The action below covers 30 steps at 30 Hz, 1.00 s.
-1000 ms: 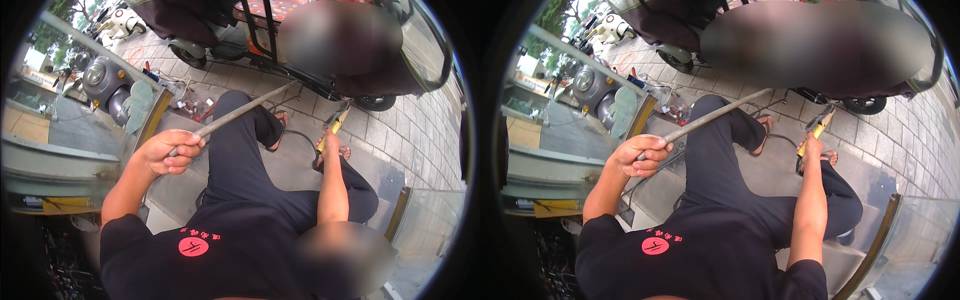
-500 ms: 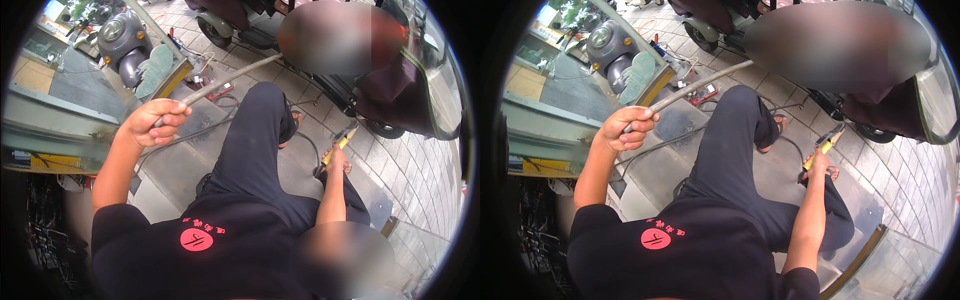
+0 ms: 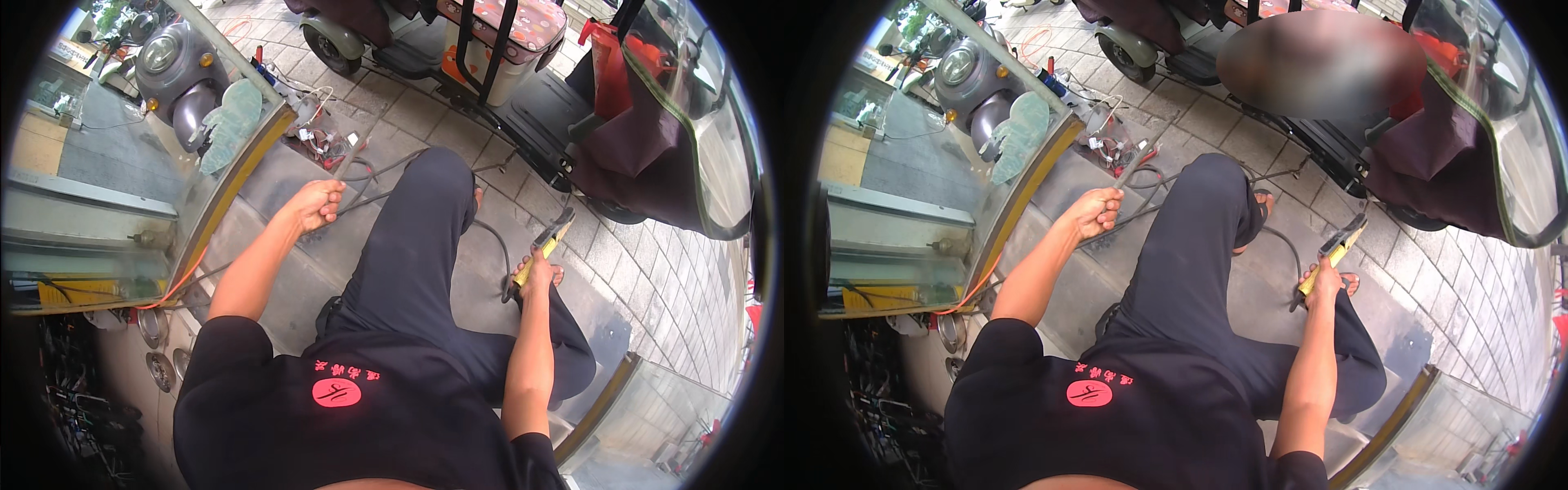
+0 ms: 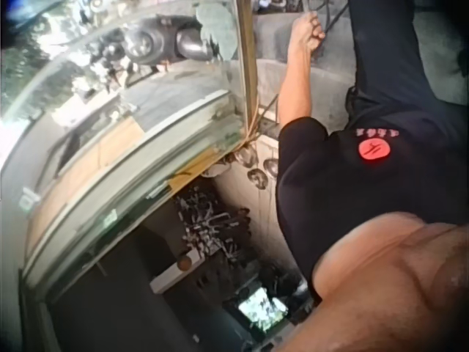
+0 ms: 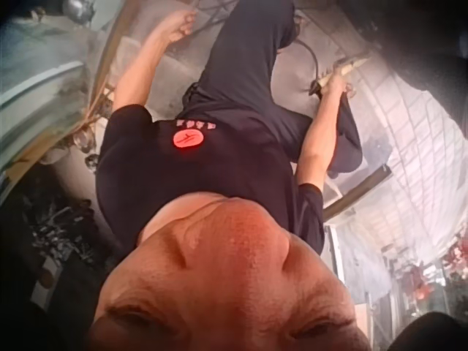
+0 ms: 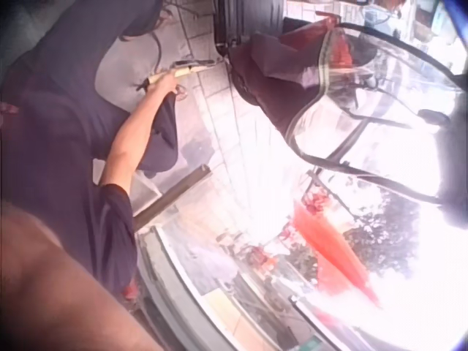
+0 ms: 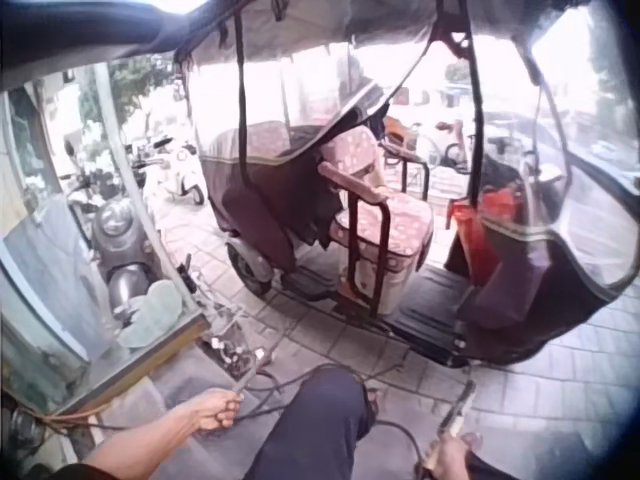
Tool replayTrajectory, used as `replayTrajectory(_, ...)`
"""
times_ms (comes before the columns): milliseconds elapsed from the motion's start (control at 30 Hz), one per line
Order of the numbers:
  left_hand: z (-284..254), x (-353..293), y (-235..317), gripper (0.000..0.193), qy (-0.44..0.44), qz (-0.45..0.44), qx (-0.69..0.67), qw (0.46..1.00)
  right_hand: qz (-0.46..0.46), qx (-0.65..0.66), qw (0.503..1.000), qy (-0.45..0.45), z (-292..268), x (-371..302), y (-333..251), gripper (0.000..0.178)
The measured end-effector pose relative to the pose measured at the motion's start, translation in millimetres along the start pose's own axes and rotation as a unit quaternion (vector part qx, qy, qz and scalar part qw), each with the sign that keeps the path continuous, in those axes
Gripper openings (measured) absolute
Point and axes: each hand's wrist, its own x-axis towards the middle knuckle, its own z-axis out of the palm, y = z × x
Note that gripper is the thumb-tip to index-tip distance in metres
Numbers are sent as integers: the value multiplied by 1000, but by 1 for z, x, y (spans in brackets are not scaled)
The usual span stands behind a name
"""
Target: The person sits on the ground and uses a welding torch to join metal parts of a scooter frame. They hold a welding mask in one hand and the torch in the other, creating sparks as they weld the frame.
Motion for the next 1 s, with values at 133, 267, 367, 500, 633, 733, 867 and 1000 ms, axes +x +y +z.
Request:
replayTrajectory(133,4,55,-21,14,14,-1,20,1000,38,-6,999,-12,-7,10,3,29)
replayTrajectory(267,7,111,-45,19,33,7,95,995,27,-12,999,-19,5,1,5,30)
replayTrajectory(367,7,152,-56,17,59,27,195,979,20,-28,999,-6,8,3,6,30)
replayTrajectory(500,-1,178,-64,27,103,42,382,917,18,-45,999,-21,16,-3,-1,29)
replayTrajectory(633,-42,181,-89,32,134,49,415,899,35,-29,999,-15,24,0,1,29)
replayTrajectory(733,-43,150,-86,33,125,37,321,938,37,-12,999,-30,24,5,3,27)
replayTrajectory(867,-53,81,-116,27,104,29,224,969,40,-17,998,-51,26,10,5,27)
replayTrajectory(1000,-48,-35,-137,18,110,9,180,977,46,-13,997,-69,30,13,7,25)
